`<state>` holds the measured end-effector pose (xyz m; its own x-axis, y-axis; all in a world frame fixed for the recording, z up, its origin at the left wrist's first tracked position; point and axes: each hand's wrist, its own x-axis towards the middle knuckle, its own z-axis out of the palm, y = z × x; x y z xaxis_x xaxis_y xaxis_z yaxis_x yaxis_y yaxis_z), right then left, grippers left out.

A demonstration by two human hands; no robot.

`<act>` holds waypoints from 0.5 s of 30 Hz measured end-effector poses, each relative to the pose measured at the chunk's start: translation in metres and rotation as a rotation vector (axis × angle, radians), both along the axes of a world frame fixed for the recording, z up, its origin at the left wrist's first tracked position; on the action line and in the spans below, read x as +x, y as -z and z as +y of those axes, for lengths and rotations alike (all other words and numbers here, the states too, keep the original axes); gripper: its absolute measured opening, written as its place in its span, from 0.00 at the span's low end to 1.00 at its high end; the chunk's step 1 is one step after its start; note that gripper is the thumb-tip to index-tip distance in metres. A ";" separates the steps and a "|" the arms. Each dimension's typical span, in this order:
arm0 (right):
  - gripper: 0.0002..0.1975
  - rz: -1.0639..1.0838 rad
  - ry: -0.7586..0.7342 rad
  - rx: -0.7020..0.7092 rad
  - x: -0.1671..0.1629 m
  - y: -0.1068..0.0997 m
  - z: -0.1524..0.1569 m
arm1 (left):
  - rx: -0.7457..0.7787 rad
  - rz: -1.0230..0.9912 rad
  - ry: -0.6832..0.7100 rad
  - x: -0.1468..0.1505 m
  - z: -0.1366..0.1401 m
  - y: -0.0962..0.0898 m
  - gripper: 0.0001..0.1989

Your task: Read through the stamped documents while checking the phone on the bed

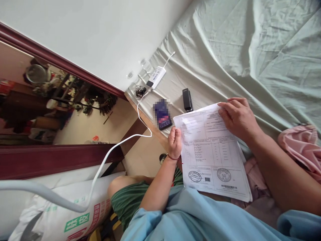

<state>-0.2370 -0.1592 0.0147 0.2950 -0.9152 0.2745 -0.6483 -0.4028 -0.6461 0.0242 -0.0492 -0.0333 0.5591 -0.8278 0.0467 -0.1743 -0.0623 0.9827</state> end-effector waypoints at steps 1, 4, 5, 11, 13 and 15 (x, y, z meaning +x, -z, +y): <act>0.20 -0.009 0.015 0.006 0.000 0.000 0.000 | 0.002 0.022 0.005 0.001 -0.001 0.000 0.23; 0.20 -0.029 0.047 0.012 0.000 0.000 -0.001 | -0.005 0.107 -0.005 0.002 -0.003 0.000 0.23; 0.20 -0.041 0.049 0.024 -0.001 -0.001 -0.001 | -0.005 0.135 -0.018 0.003 -0.004 0.000 0.24; 0.28 -0.206 0.111 0.353 -0.004 -0.006 -0.002 | 0.029 0.190 -0.083 0.006 -0.004 0.007 0.29; 0.26 -0.330 0.101 0.429 -0.005 -0.009 -0.001 | 0.036 0.152 -0.090 0.006 -0.003 0.007 0.29; 0.24 -0.443 0.088 0.453 -0.005 -0.011 0.000 | 0.039 0.116 -0.087 0.007 -0.003 0.006 0.27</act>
<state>-0.2422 -0.1589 0.0255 0.1609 -0.9847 -0.0667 -0.2989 0.0158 -0.9541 0.0309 -0.0522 -0.0394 0.6283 -0.7761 -0.0540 -0.0519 -0.1111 0.9925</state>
